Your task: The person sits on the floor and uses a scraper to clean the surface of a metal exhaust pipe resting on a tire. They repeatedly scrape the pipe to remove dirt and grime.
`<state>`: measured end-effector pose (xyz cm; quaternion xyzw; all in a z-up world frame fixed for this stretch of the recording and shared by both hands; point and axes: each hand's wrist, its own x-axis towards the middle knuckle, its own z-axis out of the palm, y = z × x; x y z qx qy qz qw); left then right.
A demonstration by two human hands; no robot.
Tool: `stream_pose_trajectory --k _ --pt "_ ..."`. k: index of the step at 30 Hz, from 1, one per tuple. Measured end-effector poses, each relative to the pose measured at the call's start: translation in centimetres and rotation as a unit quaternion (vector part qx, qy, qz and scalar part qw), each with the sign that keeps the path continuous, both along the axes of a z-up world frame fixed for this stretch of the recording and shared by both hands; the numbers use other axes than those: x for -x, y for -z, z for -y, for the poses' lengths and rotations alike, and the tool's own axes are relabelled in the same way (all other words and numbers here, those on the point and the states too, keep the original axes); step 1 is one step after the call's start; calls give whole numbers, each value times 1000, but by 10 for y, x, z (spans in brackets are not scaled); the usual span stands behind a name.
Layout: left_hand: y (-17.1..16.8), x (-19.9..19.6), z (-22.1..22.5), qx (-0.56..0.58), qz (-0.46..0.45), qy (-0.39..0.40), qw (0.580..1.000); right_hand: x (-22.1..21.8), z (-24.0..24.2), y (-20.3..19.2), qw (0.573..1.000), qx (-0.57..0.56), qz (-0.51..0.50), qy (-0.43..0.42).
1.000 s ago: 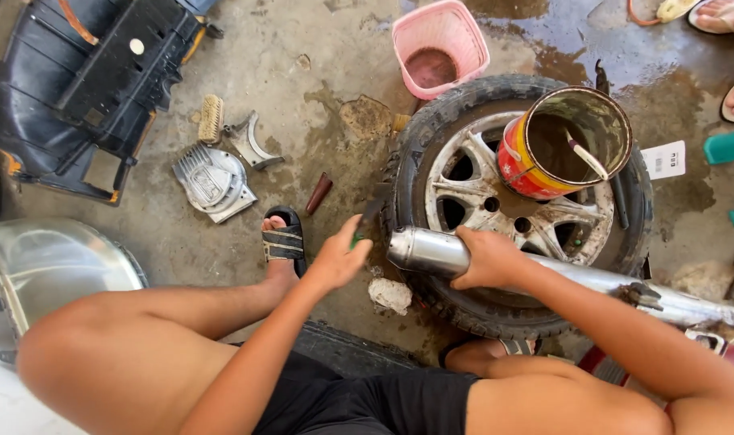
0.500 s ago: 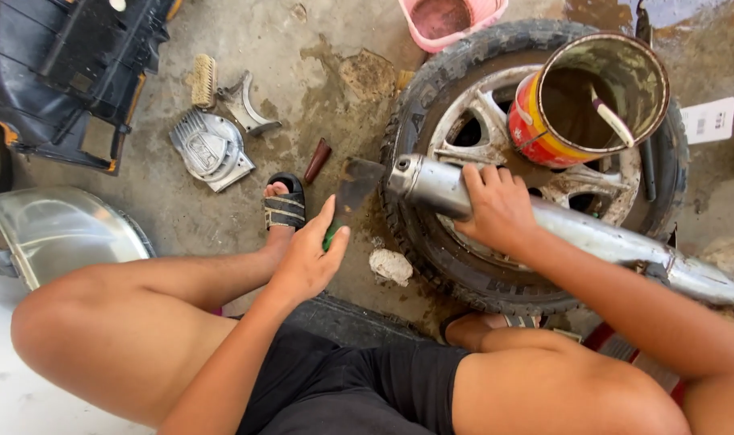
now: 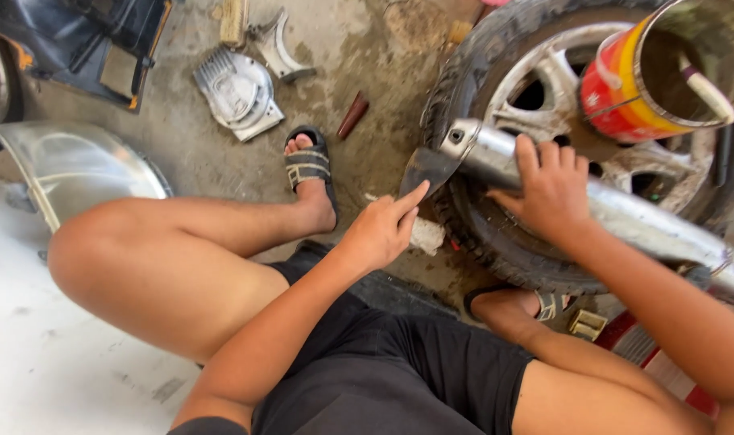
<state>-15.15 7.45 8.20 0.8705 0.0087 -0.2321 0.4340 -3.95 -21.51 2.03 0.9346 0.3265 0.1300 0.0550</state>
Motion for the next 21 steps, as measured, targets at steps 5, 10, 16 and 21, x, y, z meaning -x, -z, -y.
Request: stream_pose_trajectory --k 5,10,16,21 --pt "-11 -1 5 -41 39 4 998 -25 -13 -7 965 -6 -262 28" --pt "-17 0 12 -55 46 -5 997 -21 -23 -18 957 -17 -290 26" --pt "-23 -6 14 -66 26 14 997 -18 -20 -6 971 3 -239 13" --pt "-34 -10 17 -23 -4 0 1000 -9 -14 16 989 37 -146 7"
